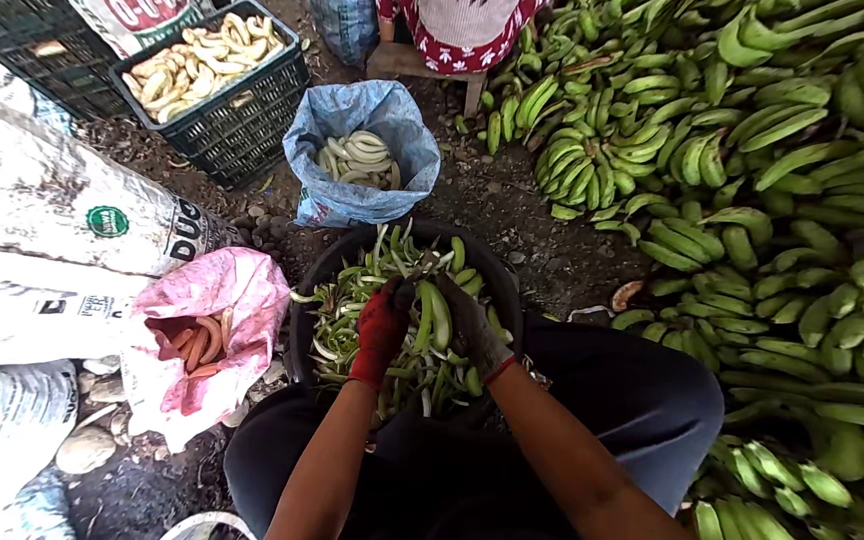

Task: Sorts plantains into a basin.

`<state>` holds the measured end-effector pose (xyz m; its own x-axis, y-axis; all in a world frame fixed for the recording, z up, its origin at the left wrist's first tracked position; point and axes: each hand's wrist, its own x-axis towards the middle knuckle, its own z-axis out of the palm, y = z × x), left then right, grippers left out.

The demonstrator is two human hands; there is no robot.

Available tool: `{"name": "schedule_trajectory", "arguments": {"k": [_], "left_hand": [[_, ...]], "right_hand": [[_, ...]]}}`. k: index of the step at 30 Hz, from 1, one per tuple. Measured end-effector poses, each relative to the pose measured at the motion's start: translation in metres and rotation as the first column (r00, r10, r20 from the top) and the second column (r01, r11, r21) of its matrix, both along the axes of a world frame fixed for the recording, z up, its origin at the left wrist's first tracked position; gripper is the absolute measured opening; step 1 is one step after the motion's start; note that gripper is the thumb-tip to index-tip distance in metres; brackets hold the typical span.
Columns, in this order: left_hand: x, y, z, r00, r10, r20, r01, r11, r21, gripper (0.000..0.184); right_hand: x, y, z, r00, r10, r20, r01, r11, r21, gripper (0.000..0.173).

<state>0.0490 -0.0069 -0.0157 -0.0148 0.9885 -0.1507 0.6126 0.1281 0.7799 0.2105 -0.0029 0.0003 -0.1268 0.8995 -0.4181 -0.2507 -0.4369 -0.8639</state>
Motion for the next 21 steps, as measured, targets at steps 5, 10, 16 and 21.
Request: {"name": "schedule_trajectory", "arguments": {"k": [5, 10, 16, 21], "left_hand": [[-0.004, -0.004, -0.007, 0.978, 0.032, 0.205, -0.031, 0.999, -0.009, 0.057], [0.005, -0.028, 0.019, 0.776, 0.013, 0.631, 0.166, 0.960, -0.225, 0.047], [0.023, -0.050, 0.038, 0.663, 0.048, 0.747, 0.326, 0.880, -0.346, 0.034], [0.031, -0.054, 0.040, 0.676, 0.037, 0.736, 0.329, 0.878, -0.347, 0.030]], "right_hand": [[0.022, 0.005, 0.001, 0.986, 0.013, -0.165, -0.022, 0.998, -0.054, 0.050], [0.040, 0.029, -0.004, 0.982, -0.102, -0.157, 0.106, 0.994, 0.015, 0.039], [0.049, 0.038, 0.012, 0.960, -0.226, -0.165, 0.233, 0.972, 0.024, 0.042], [0.055, 0.042, 0.014, 0.957, -0.180, -0.225, 0.184, 0.983, -0.004, 0.051]]}}
